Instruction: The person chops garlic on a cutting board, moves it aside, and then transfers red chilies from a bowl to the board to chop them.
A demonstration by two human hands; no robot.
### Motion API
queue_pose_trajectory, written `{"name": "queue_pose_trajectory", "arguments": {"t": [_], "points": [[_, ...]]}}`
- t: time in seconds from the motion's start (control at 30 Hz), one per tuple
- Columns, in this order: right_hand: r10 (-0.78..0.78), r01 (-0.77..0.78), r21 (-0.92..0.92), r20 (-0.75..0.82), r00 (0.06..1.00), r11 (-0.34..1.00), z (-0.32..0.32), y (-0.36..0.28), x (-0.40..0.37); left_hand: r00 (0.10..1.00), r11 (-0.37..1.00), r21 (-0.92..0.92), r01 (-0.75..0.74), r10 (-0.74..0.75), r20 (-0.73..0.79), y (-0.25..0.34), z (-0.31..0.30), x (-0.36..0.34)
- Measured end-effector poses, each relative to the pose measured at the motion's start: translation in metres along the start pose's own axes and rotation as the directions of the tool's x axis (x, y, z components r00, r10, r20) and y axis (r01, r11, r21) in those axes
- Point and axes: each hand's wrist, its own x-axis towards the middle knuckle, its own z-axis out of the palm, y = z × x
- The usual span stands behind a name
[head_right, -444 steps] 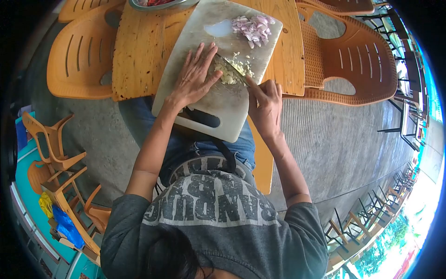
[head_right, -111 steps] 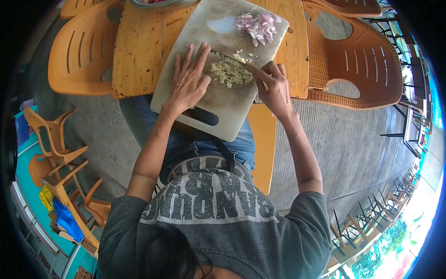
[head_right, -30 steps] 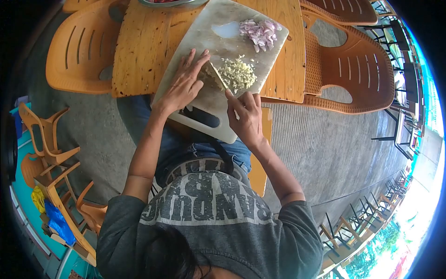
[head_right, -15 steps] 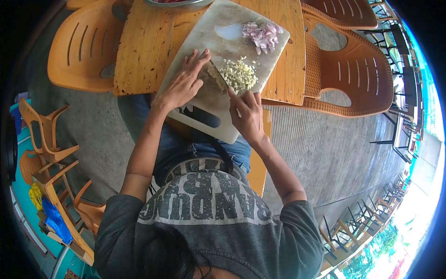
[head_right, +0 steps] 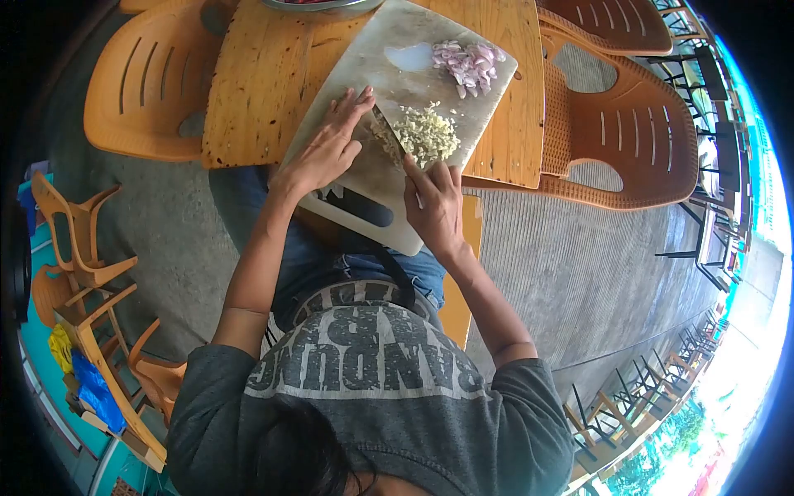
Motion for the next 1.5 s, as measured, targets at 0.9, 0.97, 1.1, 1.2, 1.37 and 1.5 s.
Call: {"name": "queue_pose_trajectory", "arguments": {"t": [0.9, 0.97, 1.1, 1.2, 1.37, 1.5], "points": [[-0.076, 0.076, -0.002, 0.024, 0.997, 0.997, 0.000, -0.002, 0.000, 0.998, 1.000, 0.029, -0.001, 0.003, -0.066, 0.003, 0.002, -0.005], [-0.065, 0.065, -0.001, 0.040, 0.997, 0.998, -0.003, 0.000, 0.001, 0.997, 0.999, 0.034, 0.005, -0.002, -0.073, 0.002, 0.001, -0.006], [-0.070, 0.069, 0.019, 0.061, 0.996, 0.997, -0.008, -0.009, 0.002, 0.999, 0.999, 0.035, 0.023, -0.021, -0.040, 0.002, -0.003, -0.011], [-0.071, 0.071, -0.002, 0.036, 0.997, 0.997, 0.000, -0.001, -0.001, 0.998, 0.999, 0.031, 0.009, -0.007, -0.061, 0.002, 0.001, -0.009], [-0.080, 0.079, 0.018, 0.066, 0.995, 0.997, -0.011, -0.012, 0.005, 0.998, 1.000, 0.000, 0.010, -0.010, -0.058, 0.001, -0.002, -0.011], [-0.078, 0.077, 0.016, 0.059, 0.995, 0.997, -0.004, 0.001, -0.001, 0.997, 1.000, -0.005, -0.005, 0.005, -0.074, -0.002, -0.002, -0.009]]}}
